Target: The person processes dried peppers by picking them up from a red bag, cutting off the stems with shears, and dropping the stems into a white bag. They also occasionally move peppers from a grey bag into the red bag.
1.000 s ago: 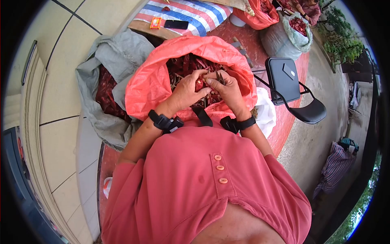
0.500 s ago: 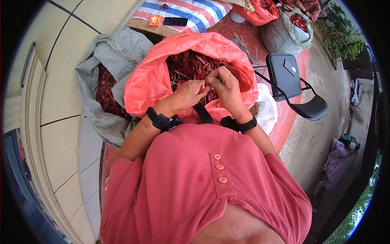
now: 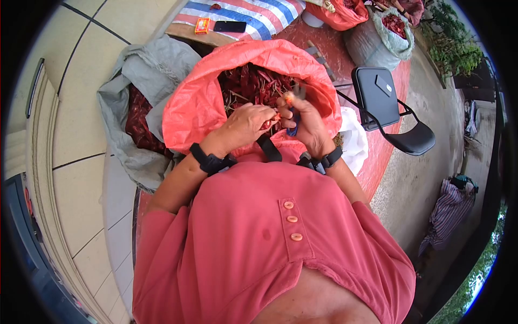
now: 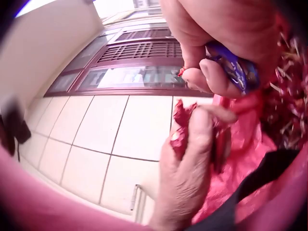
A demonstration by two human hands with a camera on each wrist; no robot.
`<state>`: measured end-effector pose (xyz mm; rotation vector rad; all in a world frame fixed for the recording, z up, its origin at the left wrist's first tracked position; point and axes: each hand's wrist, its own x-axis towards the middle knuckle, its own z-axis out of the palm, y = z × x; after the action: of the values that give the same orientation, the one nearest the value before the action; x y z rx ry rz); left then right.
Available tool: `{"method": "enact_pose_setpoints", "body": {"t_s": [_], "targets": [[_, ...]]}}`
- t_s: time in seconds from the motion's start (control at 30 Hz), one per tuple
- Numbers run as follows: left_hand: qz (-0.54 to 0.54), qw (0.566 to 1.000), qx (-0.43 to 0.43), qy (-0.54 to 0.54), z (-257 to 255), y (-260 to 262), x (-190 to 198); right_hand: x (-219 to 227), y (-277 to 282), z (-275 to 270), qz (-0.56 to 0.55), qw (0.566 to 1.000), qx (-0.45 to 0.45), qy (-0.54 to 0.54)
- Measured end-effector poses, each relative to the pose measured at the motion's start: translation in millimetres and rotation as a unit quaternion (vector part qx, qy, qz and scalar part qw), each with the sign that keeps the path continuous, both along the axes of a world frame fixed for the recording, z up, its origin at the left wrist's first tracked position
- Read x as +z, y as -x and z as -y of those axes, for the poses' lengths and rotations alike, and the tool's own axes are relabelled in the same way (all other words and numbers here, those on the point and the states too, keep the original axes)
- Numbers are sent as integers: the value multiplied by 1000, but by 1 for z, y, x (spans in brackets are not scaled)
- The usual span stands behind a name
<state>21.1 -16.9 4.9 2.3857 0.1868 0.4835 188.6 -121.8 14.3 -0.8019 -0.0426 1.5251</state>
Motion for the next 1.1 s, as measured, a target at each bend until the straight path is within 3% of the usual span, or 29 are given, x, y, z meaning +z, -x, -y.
{"method": "enact_pose_setpoints", "body": {"t_s": [0.07, 0.17, 0.27, 0.37, 0.4, 0.47, 0.53, 0.57, 0.6, 0.63, 0.7, 0.77, 0.87, 0.9, 1.03, 1.1], "targets": [[-57, 996, 37, 56, 2, 12, 10, 16, -5, 5, 193, 979, -64, -3], [-43, 922, 135, 360, 3, 40, 63, 23, -30, 33, 536, 831, -136, 58], [-59, 927, 295, 225, -9, 88, 95, -13, -68, 79, 766, 606, -168, 133], [-61, 901, 427, 34, -37, 143, 91, -55, -101, 127, 811, 522, -100, 244], [-60, 880, 471, 23, -46, 163, 78, -55, -99, 131, 783, 508, -56, 355], [-94, 849, 519, -12, -63, 198, 56, -76, -110, 139, 783, 516, -128, 323], [-124, 831, 540, 41, -83, 231, 24, -52, -90, 107, 783, 555, -181, 213], [-139, 822, 548, 67, -92, 244, 7, -45, -74, 88, 732, 625, -181, 202], [-166, 816, 553, 2, -98, 257, -12, -36, -61, 70, 742, 637, -119, 170], [-189, 806, 557, -64, -104, 267, -32, -55, -57, 55, 723, 674, -89, 120], [-187, 798, 547, -169, -113, 260, -31, -77, -47, 21, 811, 570, 26, 131], [-142, 805, 521, -246, -103, 222, 9, -75, -27, -3, 810, 545, 108, 186], [-49, 868, 492, 43, -82, 170, 62, -108, -28, -19, 812, 518, 171, 208], [-59, 869, 485, 75, -78, 161, 69, -118, -29, -22, 816, 507, 183, 209], [-56, 909, 372, 177, -43, 110, 99, -112, -37, -15, 792, 562, 113, 212], [-56, 924, 294, 238, -37, 93, 91, -115, -45, -12, 743, 632, 89, 200]]}}
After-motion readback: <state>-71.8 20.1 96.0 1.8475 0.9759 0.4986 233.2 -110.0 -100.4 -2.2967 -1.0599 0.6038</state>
